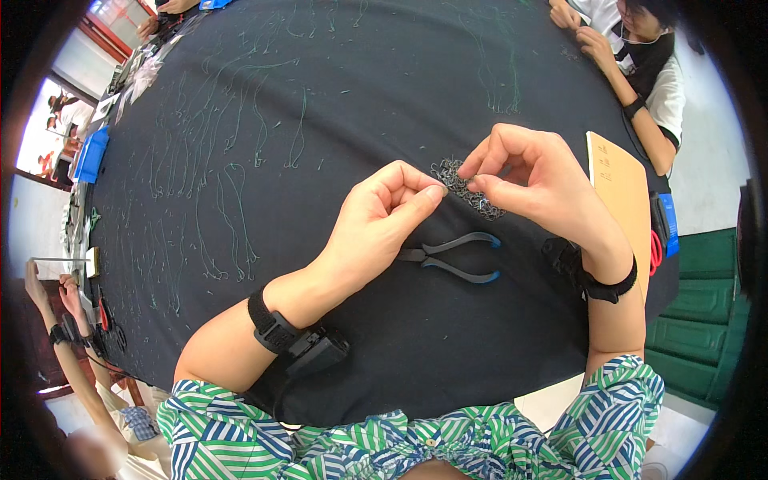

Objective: Assembling small fishing tackle components like beads and wire at a workshop table.

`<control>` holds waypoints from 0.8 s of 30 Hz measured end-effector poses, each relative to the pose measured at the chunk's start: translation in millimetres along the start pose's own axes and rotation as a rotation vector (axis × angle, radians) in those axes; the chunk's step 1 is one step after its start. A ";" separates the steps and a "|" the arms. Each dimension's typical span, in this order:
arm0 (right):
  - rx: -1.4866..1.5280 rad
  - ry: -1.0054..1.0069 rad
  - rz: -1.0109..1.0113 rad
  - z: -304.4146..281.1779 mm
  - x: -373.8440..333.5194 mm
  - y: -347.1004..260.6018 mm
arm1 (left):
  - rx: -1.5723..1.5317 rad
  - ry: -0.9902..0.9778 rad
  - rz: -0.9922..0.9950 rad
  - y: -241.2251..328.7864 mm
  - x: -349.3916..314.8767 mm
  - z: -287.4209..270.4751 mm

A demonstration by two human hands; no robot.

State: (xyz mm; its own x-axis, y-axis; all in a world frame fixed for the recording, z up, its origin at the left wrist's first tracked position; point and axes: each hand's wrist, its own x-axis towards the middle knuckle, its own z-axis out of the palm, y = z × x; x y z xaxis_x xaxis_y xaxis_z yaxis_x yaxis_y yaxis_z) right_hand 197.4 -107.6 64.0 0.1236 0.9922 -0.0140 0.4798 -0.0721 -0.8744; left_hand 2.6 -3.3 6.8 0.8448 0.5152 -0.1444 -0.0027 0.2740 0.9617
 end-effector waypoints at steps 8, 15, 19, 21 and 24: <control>0.104 0.077 -0.030 5.3 -1.3 1.3 | 0.027 -0.015 0.018 -3.7 0.9 -2.4; 0.023 0.058 -0.056 5.9 0.1 1.1 | 0.035 -0.014 0.028 -6.1 2.0 -2.2; -0.035 0.074 -0.105 4.9 0.0 2.0 | 0.038 -0.009 0.033 -5.3 1.5 -1.6; -0.051 0.052 -0.078 4.1 0.4 -1.7 | 0.035 -0.009 0.031 -5.6 1.5 -2.3; -0.096 0.045 -0.073 4.3 0.4 -2.0 | 0.026 -0.011 0.043 -5.5 1.2 -2.2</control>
State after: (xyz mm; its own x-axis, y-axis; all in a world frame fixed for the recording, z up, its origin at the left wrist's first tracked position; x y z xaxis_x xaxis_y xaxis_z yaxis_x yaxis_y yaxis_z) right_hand 192.8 -106.7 63.7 0.1230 0.9898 0.0719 0.5694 -0.0110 -0.8220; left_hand 2.4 -2.5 0.8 0.8503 0.5167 -0.1002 -0.0253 0.2303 0.9728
